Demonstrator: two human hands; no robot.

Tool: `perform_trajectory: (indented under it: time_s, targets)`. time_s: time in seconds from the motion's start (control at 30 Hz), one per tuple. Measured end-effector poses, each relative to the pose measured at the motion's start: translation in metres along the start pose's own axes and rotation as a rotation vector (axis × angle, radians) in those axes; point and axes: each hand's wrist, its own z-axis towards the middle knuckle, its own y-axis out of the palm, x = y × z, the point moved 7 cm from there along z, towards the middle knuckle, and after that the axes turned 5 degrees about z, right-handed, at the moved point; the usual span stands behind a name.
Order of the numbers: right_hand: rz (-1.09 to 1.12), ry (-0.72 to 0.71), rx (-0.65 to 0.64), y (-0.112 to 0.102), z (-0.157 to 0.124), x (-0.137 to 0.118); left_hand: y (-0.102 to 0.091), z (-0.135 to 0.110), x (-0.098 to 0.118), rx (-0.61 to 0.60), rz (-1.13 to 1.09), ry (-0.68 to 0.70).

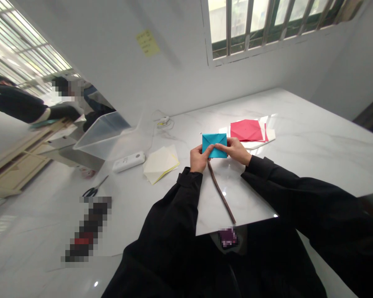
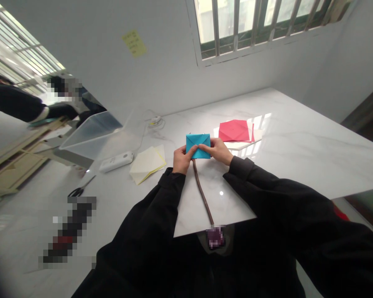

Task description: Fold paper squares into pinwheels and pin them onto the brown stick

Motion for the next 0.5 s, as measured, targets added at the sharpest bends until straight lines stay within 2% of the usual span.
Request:
perform_trajectory:
  time_s: [0.13,0.33,0.5]
  targets:
    - [0.039,-0.005,-0.002,-0.001,0.000,-0.008,0.000,0.001,0.003,-0.005,-0.004,0.028]
    - [0.187,-0.039,0.115,-0.019,0.004,-0.014,-0.001,0.000,0.008,-0.010,0.041,0.060]
    - [0.222,-0.047,0.117,-0.023,0.006,-0.015,-0.001,0.000,0.009,-0.001,0.047,0.062]
